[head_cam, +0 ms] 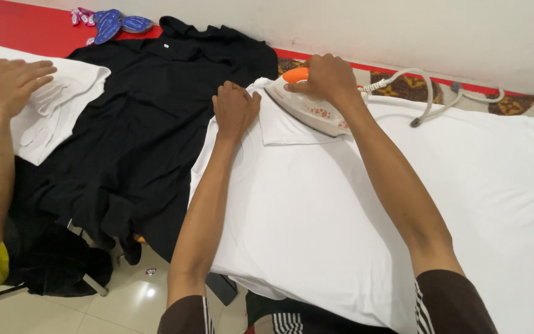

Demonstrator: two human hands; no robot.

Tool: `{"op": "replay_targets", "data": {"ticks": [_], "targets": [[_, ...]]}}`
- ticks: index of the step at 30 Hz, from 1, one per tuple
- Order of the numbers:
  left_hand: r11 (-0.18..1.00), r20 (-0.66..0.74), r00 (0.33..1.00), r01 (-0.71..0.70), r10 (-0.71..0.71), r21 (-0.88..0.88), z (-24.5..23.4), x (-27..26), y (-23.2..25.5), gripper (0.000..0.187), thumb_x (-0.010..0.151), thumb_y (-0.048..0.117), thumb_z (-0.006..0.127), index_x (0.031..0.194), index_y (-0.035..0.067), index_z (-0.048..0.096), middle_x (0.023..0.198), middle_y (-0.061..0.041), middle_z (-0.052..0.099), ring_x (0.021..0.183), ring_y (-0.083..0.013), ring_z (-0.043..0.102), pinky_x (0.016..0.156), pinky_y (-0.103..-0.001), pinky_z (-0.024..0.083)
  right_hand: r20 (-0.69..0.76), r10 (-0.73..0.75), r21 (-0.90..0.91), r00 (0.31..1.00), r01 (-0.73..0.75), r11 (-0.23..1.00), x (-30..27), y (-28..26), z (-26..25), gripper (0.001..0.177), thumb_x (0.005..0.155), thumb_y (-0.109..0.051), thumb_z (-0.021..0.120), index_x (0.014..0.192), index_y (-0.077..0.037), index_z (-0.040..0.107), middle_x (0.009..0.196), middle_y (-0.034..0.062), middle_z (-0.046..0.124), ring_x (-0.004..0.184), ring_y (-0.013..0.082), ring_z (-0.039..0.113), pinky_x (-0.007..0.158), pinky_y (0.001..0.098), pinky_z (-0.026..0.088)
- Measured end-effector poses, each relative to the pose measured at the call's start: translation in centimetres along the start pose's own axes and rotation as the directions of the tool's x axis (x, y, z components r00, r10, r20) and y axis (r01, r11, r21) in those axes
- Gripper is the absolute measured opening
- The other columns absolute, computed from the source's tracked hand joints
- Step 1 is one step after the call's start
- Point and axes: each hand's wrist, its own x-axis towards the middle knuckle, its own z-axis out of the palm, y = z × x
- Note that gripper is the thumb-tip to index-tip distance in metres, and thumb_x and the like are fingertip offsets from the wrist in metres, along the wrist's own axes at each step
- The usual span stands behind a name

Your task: Ironing a white t-shirt on a low table, smoothing wrinkles and repositioning the garment.

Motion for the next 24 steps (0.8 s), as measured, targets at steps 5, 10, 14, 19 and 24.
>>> {"op": "replay_targets", "data": {"ticks": [5,10,14,19,24], "targets": [[0.963,0.464,0.884,-0.079,-0.051,0.256,-1.7,0.0,1.7,0.048,0.073,0.061,0.083,0.077,0.013,0.085,0.123,-0.01,0.06,0.105,-0.0299,0.042,0.088,-0.047,0.029,0.075,-0.043,0.043,0.996,0.04,0.998,1.3,-0.1,0.3,0.075,0.074,-0.072,0.08,0.119,-0.013,0.077,0.071,0.0086,0.073,0.057,0.0267,0.066,0.054,0.0397,0.053],[0.987,0.586,0.797,0.078,-0.148,0.143,-5.9,0.3,3.6,0.028,0.068,0.039,0.091,0.072,0.012,0.083,0.153,-0.008,0.051,0.134,-0.0273,0.041,0.11,-0.053,0.027,0.035,-0.086,-0.001,0.996,0.086,0.996,2.9,-0.2,0.7,0.071,0.077,-0.071,0.079,0.113,-0.009,0.076,0.079,0.011,0.074,0.063,0.0286,0.068,0.061,0.0404,0.055],[0.982,0.616,0.766,0.159,-0.185,0.098,-7.2,0.4,4.3,0.022,0.067,0.03,0.091,0.067,0.011,0.081,0.155,-0.006,0.051,0.138,-0.0246,0.04,0.113,-0.052,0.026,0.262,-0.128,0.044,0.957,0.12,0.992,2.1,0.2,-1.7,0.075,0.072,-0.074,0.076,0.122,-0.018,0.075,0.072,0.0057,0.074,0.062,0.0244,0.068,0.066,0.0373,0.052],[0.986,0.603,0.78,0.154,-0.165,0.071,-5.7,0.4,2.0,0.026,0.065,0.035,0.091,0.062,0.013,0.078,0.155,-0.005,0.05,0.138,-0.0258,0.039,0.114,-0.052,0.024,0.274,-0.142,-0.021,0.951,0.154,0.988,1.6,0.7,-1.5,0.072,0.073,-0.075,0.076,0.116,-0.018,0.076,0.086,0.0056,0.074,0.07,0.026,0.068,0.067,0.04,0.052],[0.987,0.612,0.777,0.156,-0.146,0.038,-3.6,0.9,-0.9,0.02,0.075,0.033,0.079,0.074,0.013,0.079,0.155,-0.001,0.051,0.138,-0.0256,0.041,0.116,-0.05,0.025,0.485,-0.112,-0.008,0.867,0.132,0.991,-0.4,1.0,-3.0,0.051,0.071,-0.069,0.081,0.087,-0.021,0.077,0.074,-0.0025,0.07,0.069,0.0193,0.062,0.069,0.034,0.046]]}}
